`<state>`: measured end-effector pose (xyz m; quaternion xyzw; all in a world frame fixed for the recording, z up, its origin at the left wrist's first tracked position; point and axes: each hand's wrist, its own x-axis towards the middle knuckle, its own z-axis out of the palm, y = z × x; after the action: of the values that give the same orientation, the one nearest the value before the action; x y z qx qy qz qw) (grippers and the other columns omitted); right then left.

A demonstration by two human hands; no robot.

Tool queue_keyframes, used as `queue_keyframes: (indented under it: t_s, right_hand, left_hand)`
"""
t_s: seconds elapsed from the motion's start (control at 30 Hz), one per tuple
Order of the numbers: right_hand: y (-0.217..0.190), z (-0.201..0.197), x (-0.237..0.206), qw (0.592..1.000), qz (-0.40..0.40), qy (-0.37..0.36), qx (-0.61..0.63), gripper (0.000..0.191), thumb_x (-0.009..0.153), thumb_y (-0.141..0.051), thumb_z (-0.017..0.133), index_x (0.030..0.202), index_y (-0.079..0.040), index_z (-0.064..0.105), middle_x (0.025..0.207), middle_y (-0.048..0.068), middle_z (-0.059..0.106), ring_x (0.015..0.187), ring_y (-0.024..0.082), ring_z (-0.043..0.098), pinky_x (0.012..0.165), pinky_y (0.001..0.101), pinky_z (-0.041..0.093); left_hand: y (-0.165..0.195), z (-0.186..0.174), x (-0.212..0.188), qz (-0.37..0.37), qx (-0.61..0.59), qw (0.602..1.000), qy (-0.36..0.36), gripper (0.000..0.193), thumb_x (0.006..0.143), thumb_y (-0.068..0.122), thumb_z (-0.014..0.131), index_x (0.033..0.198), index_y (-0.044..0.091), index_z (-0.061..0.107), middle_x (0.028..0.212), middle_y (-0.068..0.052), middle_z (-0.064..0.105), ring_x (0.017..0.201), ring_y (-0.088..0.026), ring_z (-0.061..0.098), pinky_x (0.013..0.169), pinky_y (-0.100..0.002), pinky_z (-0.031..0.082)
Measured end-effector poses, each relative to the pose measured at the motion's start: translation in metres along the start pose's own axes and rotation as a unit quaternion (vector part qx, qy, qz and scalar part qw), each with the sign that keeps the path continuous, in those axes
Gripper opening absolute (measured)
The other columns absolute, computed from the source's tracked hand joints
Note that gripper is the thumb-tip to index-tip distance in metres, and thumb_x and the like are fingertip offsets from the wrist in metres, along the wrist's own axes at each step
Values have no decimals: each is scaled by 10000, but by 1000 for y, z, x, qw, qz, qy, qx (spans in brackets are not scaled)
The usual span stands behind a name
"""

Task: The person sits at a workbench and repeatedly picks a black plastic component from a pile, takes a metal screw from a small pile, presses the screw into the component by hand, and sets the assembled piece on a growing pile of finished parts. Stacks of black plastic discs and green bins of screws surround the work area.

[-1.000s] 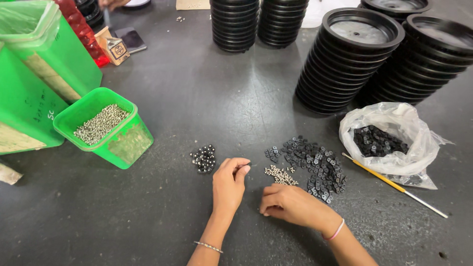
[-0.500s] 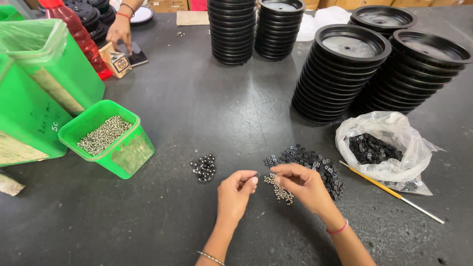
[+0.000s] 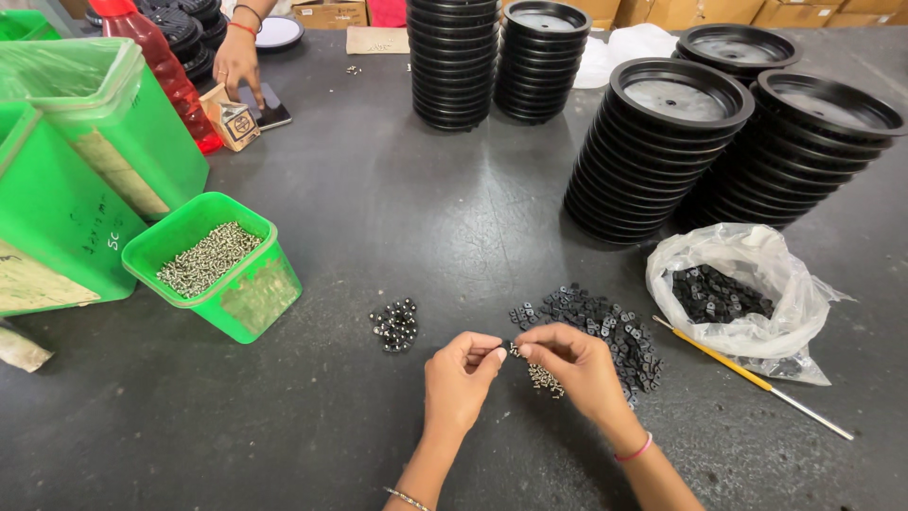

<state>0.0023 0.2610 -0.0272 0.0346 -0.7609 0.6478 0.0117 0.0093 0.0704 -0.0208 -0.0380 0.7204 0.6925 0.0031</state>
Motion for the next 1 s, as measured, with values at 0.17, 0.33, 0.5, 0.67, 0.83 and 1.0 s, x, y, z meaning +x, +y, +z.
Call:
queue_keyframes:
  t_s: [0.17, 0.33, 0.5, 0.67, 0.83, 1.0]
  right_hand:
    - [8, 2, 2, 1000, -7, -13, -2, 113, 821, -38, 803, 934, -36, 797, 895, 16, 773, 818, 80, 679, 727, 241, 547]
    - [14, 0, 3, 1000, -9, -11, 11, 100, 815, -36, 812, 911, -28, 788, 893, 17, 761, 819, 83, 686, 724, 240, 558]
    - [12, -1, 3, 999, 34, -18, 27, 107, 816, -32, 812, 920, -21, 790, 886, 40, 771, 808, 97, 685, 729, 253, 562]
    - [6, -3, 2, 994, 59, -34, 89, 155, 800, -4, 789, 950, -6, 754, 907, 36, 774, 846, 108, 714, 763, 272, 579]
    - [7, -6, 3, 994, 71, -61, 65, 184, 815, -6, 779, 999, 2, 788, 924, 60, 793, 853, 116, 722, 784, 282, 585]
    - [5, -8, 3, 994, 55, -45, 77, 170, 829, -2, 794, 995, 33, 791, 913, 105, 790, 832, 147, 712, 775, 301, 580]
  left_hand:
    - [1, 2, -2, 5, 5, 1000, -12, 140, 845, 93, 764, 958, 11, 765, 848, -37, 803, 753, -83, 730, 708, -248, 590]
    - [5, 4, -6, 13, -7, 999, -29, 121, 847, 80, 757, 945, 8, 762, 844, -40, 804, 763, -76, 731, 714, -241, 588]
    - [9, 1, -7, 16, 21, 999, -36, 113, 851, 73, 764, 952, 21, 761, 835, -45, 800, 755, -86, 735, 702, -246, 581]
    - [12, -1, -10, 113, 39, 992, -45, 101, 850, 26, 747, 946, -3, 735, 870, -70, 773, 752, -129, 760, 693, -269, 598]
    - [13, -4, -11, 147, 68, 985, -59, 86, 864, 6, 727, 950, 0, 734, 879, -91, 752, 742, -163, 753, 689, -290, 599]
    - [6, 1, -10, 135, 3, 989, -64, 121, 855, 20, 744, 974, 0, 745, 922, -56, 756, 818, -137, 750, 754, -273, 606]
